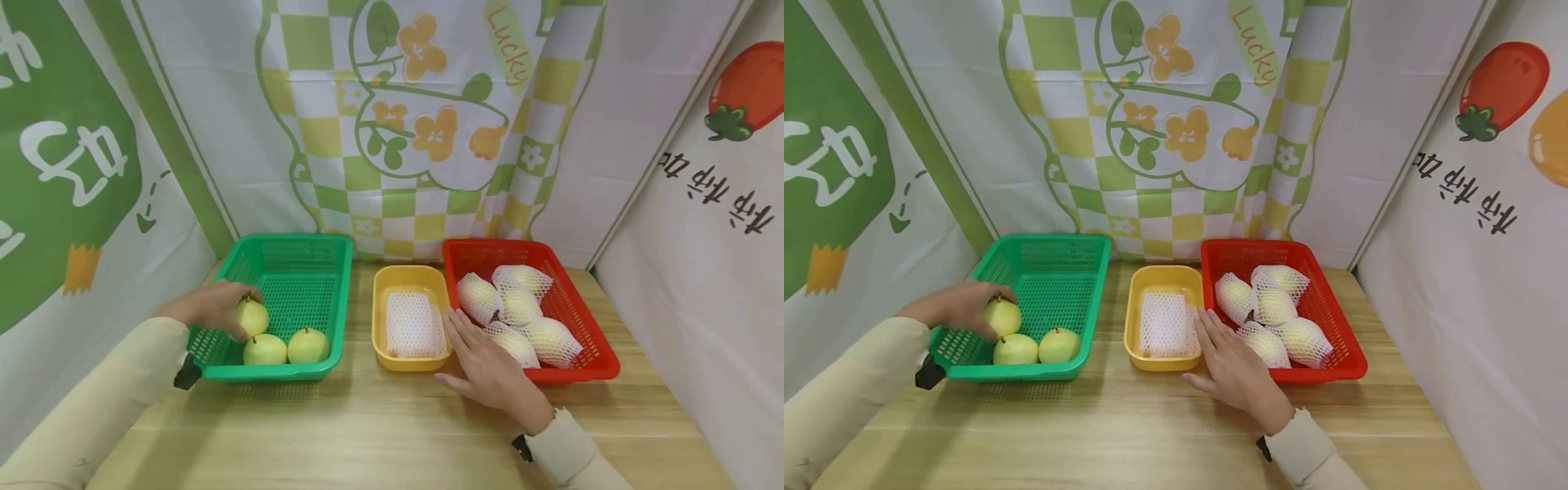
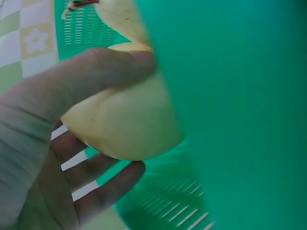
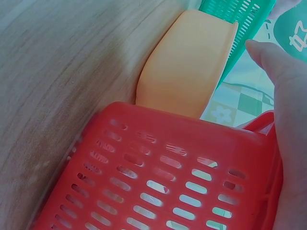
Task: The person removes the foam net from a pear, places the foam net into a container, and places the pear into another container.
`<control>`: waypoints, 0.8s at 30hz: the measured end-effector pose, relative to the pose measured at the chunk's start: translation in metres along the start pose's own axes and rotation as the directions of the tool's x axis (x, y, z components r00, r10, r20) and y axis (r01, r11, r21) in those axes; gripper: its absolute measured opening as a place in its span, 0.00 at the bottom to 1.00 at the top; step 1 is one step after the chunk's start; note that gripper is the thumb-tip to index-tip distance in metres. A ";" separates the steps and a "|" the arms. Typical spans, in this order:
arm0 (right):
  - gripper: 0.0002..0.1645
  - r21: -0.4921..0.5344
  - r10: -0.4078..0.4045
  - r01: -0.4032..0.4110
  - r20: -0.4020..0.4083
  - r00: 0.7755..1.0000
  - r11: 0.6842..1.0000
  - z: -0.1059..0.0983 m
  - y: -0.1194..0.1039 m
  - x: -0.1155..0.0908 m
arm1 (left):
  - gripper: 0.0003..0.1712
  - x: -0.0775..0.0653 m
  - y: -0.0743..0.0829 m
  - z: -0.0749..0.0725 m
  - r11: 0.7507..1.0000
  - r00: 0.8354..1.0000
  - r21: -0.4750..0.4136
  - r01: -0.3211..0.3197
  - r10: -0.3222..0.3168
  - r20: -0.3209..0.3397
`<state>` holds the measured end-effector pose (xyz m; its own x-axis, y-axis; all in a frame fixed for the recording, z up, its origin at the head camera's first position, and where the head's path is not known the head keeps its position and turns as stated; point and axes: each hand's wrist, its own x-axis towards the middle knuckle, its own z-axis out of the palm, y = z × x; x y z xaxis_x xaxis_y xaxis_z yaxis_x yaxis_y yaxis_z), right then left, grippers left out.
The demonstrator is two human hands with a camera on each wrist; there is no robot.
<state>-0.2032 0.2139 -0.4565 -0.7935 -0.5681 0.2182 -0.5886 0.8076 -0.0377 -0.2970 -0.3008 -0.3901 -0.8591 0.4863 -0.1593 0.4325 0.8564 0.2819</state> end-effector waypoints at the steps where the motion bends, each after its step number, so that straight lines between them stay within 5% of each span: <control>1: 0.63 -0.003 -0.001 0.001 0.001 1.000 1.000 0.000 0.000 0.000 | 0.40 0.000 -0.001 0.001 1.000 1.000 0.003 0.006 -0.006 0.008; 11: 0.63 -0.006 0.002 -0.002 -0.004 1.000 1.000 0.000 0.001 0.000 | 0.39 0.001 0.002 0.004 0.996 0.990 0.014 0.088 -0.089 0.109; 21: 0.62 -0.008 0.009 -0.009 0.007 1.000 1.000 -0.001 0.000 0.001 | 0.40 -0.007 0.010 0.000 0.986 0.979 0.080 0.147 -0.157 0.133; 24: 0.62 -0.014 0.003 -0.003 0.003 1.000 1.000 -0.001 0.001 0.000 | 0.41 -0.011 0.019 -0.006 0.985 0.984 0.133 0.114 -0.131 0.125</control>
<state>-0.2036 0.2144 -0.4552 -0.7956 -0.5662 0.2154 -0.5841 0.8113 -0.0248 -0.2809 -0.2911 -0.3776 -0.8674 0.3880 -0.3115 0.3644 0.9216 0.1334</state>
